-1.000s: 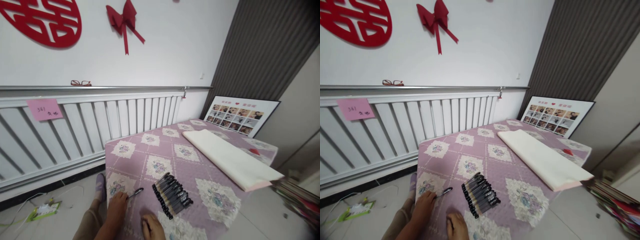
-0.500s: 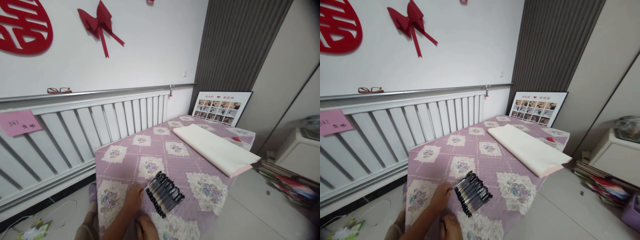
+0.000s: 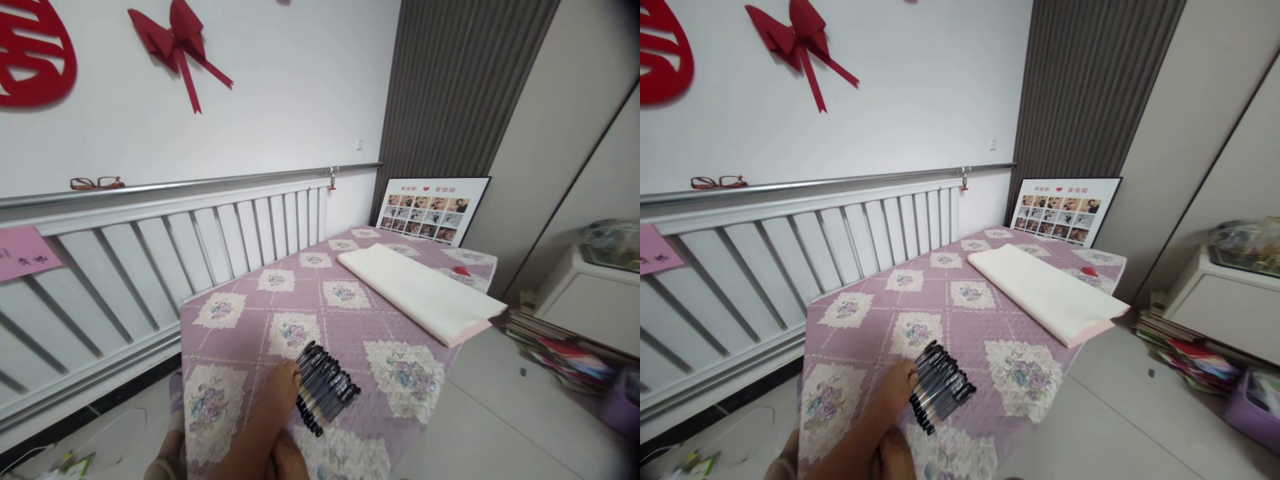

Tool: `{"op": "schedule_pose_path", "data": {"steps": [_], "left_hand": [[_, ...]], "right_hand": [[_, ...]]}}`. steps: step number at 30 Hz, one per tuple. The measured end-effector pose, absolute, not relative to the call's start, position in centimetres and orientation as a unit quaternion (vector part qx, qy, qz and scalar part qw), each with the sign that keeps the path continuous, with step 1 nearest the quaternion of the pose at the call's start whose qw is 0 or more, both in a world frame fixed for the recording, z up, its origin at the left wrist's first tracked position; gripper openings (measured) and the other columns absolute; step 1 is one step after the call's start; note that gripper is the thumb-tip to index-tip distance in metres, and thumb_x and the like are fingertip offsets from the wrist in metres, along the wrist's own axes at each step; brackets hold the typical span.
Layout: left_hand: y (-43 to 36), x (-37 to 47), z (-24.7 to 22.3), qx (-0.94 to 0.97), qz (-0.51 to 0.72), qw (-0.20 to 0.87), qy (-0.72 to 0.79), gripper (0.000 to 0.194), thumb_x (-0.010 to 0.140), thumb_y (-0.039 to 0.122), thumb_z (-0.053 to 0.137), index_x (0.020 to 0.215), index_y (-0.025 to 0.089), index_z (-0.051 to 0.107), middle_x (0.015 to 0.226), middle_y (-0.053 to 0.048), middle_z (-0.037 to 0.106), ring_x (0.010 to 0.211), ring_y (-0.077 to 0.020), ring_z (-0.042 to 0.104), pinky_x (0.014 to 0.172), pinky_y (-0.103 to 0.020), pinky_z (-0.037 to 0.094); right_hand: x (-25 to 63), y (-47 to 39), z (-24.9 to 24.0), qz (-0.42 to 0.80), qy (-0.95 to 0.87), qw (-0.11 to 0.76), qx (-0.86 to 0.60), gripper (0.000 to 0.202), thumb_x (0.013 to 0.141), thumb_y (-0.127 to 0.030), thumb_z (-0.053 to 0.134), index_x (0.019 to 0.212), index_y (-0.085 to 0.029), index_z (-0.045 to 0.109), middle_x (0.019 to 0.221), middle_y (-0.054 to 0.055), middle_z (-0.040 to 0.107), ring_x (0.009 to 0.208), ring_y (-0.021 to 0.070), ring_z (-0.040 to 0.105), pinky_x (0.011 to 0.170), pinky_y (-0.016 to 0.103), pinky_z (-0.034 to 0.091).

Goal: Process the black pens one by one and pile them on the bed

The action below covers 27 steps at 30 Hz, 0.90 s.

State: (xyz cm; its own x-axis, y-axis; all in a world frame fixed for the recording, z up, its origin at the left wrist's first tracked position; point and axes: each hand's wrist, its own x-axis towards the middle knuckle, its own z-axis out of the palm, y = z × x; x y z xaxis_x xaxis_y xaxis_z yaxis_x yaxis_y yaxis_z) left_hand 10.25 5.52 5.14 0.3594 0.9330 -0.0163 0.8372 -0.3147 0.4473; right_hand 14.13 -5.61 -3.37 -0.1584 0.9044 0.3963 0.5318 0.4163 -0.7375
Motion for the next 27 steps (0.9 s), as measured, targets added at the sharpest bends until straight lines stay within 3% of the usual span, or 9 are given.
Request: {"op": "schedule_pose_path", "data": {"steps": [12,27], "left_hand": [[5.6,10.6,4.8,0.814,0.122,0.193,0.535,0.015,0.085,0.015,0.049,0.09,0.019,0.062,0.102,-0.005,0.061,0.097,-0.0167,0.053,0.087,-0.025,0.036],[2.9,5.6,4.2,0.779,0.216,0.183,0.56,0.025,0.086,0.017,0.041,0.094,0.021,0.064,0.097,-0.005,0.064,0.096,-0.0185,0.056,0.089,-0.029,0.041]], "right_hand": [[13.3,-5.3,-3.6,0.227,-0.705,0.456,-0.493,0.036,0.078,-0.021,0.047,0.109,-0.021,0.066,0.106,0.011,0.071,0.097,0.0256,0.066,0.082,0.036,0.053],[12.9,-5.1,-5.7,0.152,-0.723,0.424,-0.524,0.027,0.067,-0.008,0.048,0.086,-0.022,0.06,0.084,0.005,0.069,0.08,0.0202,0.065,0.075,0.027,0.05]]}}
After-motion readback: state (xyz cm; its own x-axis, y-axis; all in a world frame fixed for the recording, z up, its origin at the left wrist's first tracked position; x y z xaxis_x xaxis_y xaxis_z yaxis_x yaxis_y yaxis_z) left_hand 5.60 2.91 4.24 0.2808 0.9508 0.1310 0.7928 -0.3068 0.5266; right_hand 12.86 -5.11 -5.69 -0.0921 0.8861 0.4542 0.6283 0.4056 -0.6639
